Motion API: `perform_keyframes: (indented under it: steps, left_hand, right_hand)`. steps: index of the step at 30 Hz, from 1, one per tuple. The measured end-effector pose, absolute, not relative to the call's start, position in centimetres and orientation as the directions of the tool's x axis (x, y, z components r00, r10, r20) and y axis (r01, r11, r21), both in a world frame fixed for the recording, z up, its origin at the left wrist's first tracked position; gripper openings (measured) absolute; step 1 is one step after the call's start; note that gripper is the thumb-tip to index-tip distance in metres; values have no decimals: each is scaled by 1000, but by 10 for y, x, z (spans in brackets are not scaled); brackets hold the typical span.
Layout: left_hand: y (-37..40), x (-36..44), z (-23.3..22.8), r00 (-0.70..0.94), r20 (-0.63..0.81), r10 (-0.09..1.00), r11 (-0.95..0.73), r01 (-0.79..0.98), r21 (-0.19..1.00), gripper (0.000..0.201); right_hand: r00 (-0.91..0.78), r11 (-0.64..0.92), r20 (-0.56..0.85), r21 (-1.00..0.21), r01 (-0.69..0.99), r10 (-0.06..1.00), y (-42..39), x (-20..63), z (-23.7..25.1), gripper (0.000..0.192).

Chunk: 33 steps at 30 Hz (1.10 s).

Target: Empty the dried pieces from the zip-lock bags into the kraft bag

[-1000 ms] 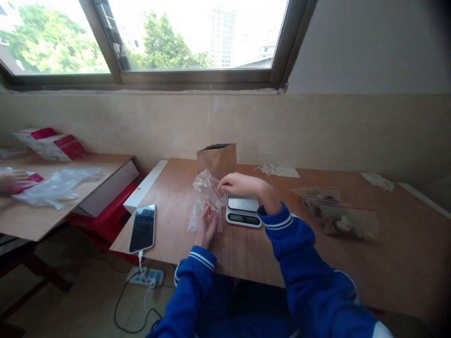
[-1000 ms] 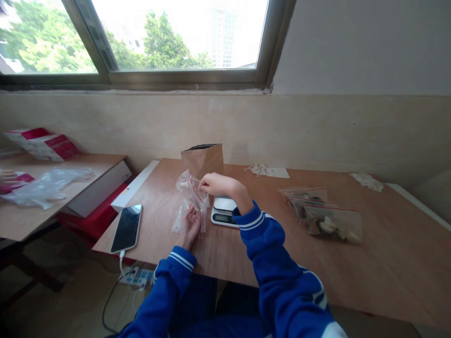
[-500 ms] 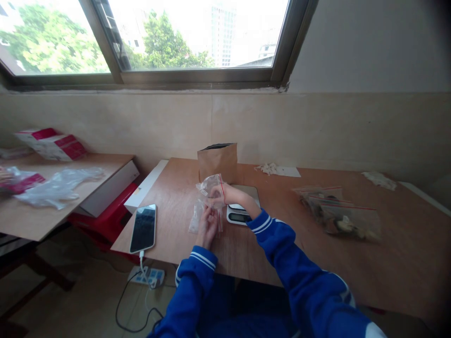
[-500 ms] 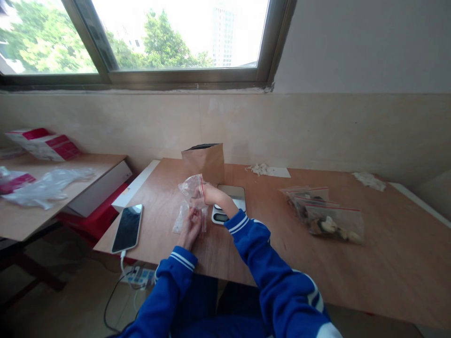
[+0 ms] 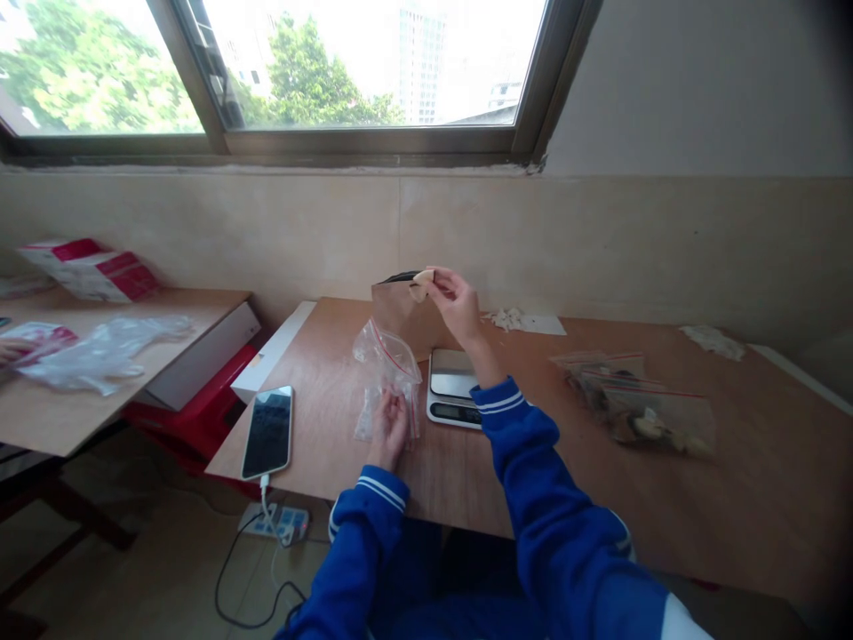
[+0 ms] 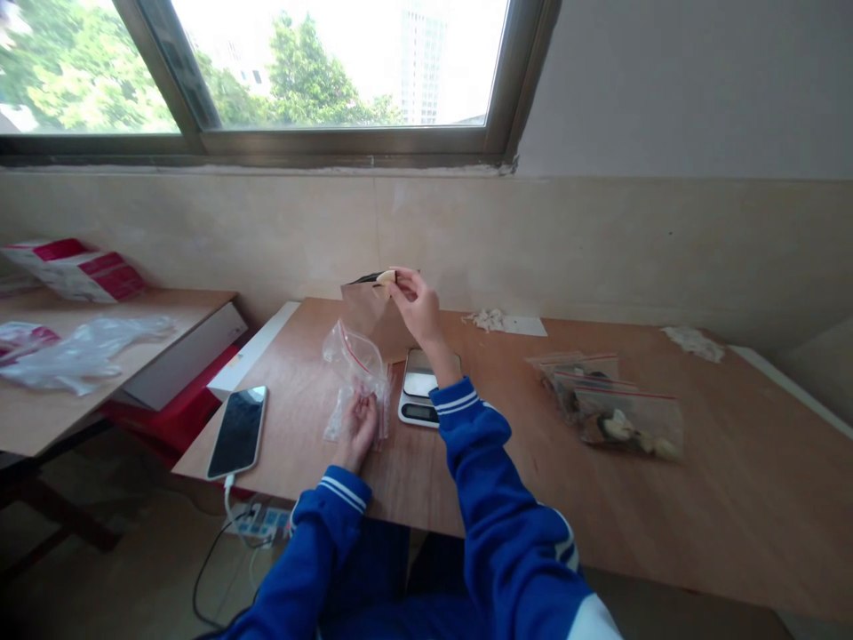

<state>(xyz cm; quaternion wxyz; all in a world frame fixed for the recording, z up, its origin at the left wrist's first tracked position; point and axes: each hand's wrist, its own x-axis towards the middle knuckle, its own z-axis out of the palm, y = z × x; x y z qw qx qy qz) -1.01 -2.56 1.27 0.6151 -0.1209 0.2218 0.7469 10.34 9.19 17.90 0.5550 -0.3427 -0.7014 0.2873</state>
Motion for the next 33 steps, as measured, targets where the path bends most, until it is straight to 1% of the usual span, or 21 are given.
perform_keyframes:
  steps: [2, 5, 6, 8, 10, 12, 16, 19, 21, 23, 24, 25, 27, 28, 29, 32, 33]
  left_hand:
    - [-25, -9, 12, -202, -448, 871, -141, -976, 166, 37]
    - [-24, -8, 12, -203, -440, 875, -142, -976, 168, 37]
    - [-24, -8, 12, -204, -438, 876, -142, -975, 171, 38]
    - [-24, -8, 13, -201, -438, 876, -136, -975, 177, 38]
    - [-24, -8, 13, -188, -439, 878, -123, -977, 172, 38]
    - [-24, -8, 12, -180, -438, 881, -119, -979, 165, 37]
    - [-24, -9, 11, -173, -427, 887, -113, -980, 162, 36]
    - [-23, -9, 11, -179, -441, 880, -100, -976, 196, 36]
    - [-24, -9, 13, -191, -450, 873, -100, -971, 217, 36]
    - [-25, -9, 14, -200, -450, 870, -105, -968, 227, 36]
    - [-25, -9, 14, -203, -448, 871, -106, -967, 233, 36]
    - [-25, -9, 13, -205, -445, 872, -102, -964, 245, 36]
    - [-25, -9, 11, -214, -421, 881, -85, -948, 305, 34]
    - [-25, -8, 9, -221, -393, 892, -75, -932, 355, 32]
    - [-25, -8, 8, -225, -362, 905, -67, -914, 401, 30]
    - [-27, -4, 4, -179, -222, 959, -26, -832, 555, 26]
    - [-29, -3, 5, -141, -187, 972, -2, -803, 596, 26]
  right_hand:
    - [-40, 610, 622, -752, 250, 782, 108, 93, 184, 36]
    - [-10, 661, 693, -683, 311, 721, 136, 78, 186, 32]
    - [-32, 685, 714, -657, 316, 699, 145, 75, 186, 31]
    - [-130, 720, 727, -607, 334, 674, 161, 70, 181, 26]
    - [-252, 740, 706, -563, 369, 662, 173, 69, 174, 22]
    - [-319, 753, 690, -526, 396, 650, 179, 69, 167, 21]
    - [-332, 777, 716, -475, 412, 614, 179, 72, 160, 23]
    - [-352, 798, 739, -411, 441, 575, 172, 74, 162, 27]
    - [-324, 803, 767, -389, 452, 554, 164, 77, 164, 31]
    - [-225, 786, 795, -431, 443, 564, 153, 81, 163, 36]
    - [-145, 762, 796, -485, 430, 588, 145, 83, 160, 37]
    - [-61, 728, 776, -557, 400, 627, 136, 86, 157, 36]
    - [57, 630, 670, -720, 291, 740, 113, 92, 145, 37]
    - [42, 575, 595, -790, 212, 802, 99, 94, 136, 40]
    - [-9, 512, 517, -846, 148, 856, 85, 97, 127, 44]
    - [-147, 366, 356, -929, 54, 923, 44, 106, 92, 69]
    - [-161, 323, 313, -946, 39, 936, 32, 111, 79, 78]
